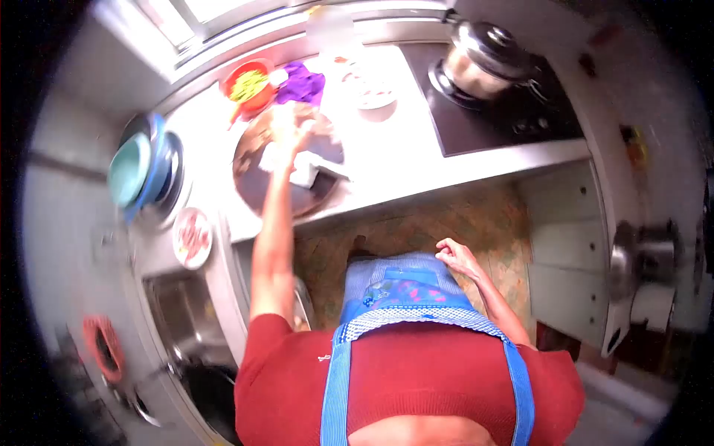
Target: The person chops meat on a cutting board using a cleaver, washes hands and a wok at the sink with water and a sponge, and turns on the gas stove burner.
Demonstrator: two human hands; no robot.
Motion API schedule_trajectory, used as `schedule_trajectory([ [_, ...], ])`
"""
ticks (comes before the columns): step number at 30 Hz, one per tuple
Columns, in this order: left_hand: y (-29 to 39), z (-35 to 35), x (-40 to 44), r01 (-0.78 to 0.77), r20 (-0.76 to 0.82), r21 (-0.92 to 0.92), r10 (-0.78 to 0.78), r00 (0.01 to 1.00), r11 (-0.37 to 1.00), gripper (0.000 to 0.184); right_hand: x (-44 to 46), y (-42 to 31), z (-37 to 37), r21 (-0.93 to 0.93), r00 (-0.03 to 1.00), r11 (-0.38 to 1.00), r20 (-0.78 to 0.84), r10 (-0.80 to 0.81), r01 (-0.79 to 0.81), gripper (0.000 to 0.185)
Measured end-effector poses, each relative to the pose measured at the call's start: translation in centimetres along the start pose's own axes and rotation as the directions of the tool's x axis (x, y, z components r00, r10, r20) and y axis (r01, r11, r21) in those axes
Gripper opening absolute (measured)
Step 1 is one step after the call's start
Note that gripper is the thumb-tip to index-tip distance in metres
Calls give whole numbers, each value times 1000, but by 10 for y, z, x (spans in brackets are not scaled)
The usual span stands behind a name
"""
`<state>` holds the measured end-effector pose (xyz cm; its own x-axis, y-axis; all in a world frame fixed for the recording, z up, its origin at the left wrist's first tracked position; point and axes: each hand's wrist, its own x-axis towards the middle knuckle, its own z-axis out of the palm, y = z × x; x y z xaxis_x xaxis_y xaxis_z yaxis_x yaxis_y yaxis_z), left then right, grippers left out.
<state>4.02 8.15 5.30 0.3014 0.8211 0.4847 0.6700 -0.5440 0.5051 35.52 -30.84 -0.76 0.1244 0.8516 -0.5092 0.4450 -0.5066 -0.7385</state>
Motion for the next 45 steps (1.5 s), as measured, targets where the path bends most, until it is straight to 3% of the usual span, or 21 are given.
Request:
schedule_trajectory([
  [1, -34, 24, 30, 4, 46, 98, -9, 999, 995, 83, -2, 7, 4, 26, 998, 998, -49, 49, -48, 36],
  [2, -71, 47, 64, 93, 228, -9, -88, 970, 996, 90, 1, 17, 12, 54, 994, 996, -84, 72, -68, 37],
  [5, -159, 125, 125, -41, 408, 470, -176, 896, 882, 100, 14, 11, 3, 124, 967, 982, -191, 167, -145, 38],
  [7, -144, 125, 149, 68, 576, 509, -399, 713, 858, 97, 14, 2, 2, 131, 945, 969, -228, 234, -208, 37],
  [15, -151, 155, 145, -225, 271, 543, 85, 959, 809, 24, 29, 0, -9, 308, 877, 899, -272, 396, -311, 31],
  [19, -147, 145, 166, -69, 99, 367, 35, 994, 928, 22, 44, 23, -26, 437, 845, 870, -356, 400, -228, 29],
  [21, -100, 85, 179, 98, 108, 77, -106, 988, 992, 27, 42, 25, -47, 363, 852, 887, -327, 409, -287, 28],
  [23, -30, 15, 171, 35, -31, -254, -44, 999, 967, 31, 43, -21, -75, 321, 850, 891, -318, 421, -321, 25],
  [25, 28, -31, 149, 174, 90, -375, -151, 984, 911, 34, 51, -53, -93, 337, 939, 941, -329, 103, 15, 24],
  [27, 68, -35, 118, 281, 393, -604, -27, 919, 746, 35, 68, -96, -121, -7, 998, 998, -36, -56, 56, 26],
  [30, 181, 5, 82, 185, 619, -622, 333, 711, 761, 48, 108, -133, -123, -280, 963, 923, 128, -238, 265, 24],
  [31, 217, 33, 71, -49, 550, -699, 580, 600, 714, 50, 119, -127, -122, -236, 949, 920, 102, -297, 313, 25],
  [33, 278, 80, 41, -170, 403, -754, 651, 643, 635, 49, 138, -92, -126, 78, 905, 902, 3, -426, 424, 30],
  [35, 292, 120, 34, -76, 379, -801, 601, 704, 594, 48, 146, -51, -149, 440, 867, 774, -21, -498, 455, 35],
  [36, 297, 138, 23, 160, 464, -827, 492, 737, 539, 46, 147, -35, -167, 518, 855, 733, 7, -519, 440, 38],
  [37, 307, 150, 13, 270, 474, -832, 370, 799, 484, 46, 139, -33, -199, 494, 865, 785, 119, -487, 374, 42],
  [39, 324, 173, -15, 721, 729, -668, -29, 684, 185, 50, 114, -83, -286, 16, 878, 997, 473, -73, 75, 40],
  [40, 341, 184, -21, 752, 751, -659, -27, 660, 34, 50, 97, -83, -300, 50, 955, 965, 140, -261, 257, 46],
  [41, 359, 193, -26, 765, 772, -633, -26, 635, -118, 51, 80, -78, -305, 30, 887, 904, -210, -412, 427, 52],
  [43, 407, 211, -40, 768, 872, -488, -203, 445, -415, 52, 81, -56, -295, -426, 617, 648, -229, -753, 632, 60],
  [45, 427, 224, -34, 751, 867, -493, -316, 385, -439, 50, 79, -28, -302, -276, 633, 671, -222, -741, 689, 62],
])
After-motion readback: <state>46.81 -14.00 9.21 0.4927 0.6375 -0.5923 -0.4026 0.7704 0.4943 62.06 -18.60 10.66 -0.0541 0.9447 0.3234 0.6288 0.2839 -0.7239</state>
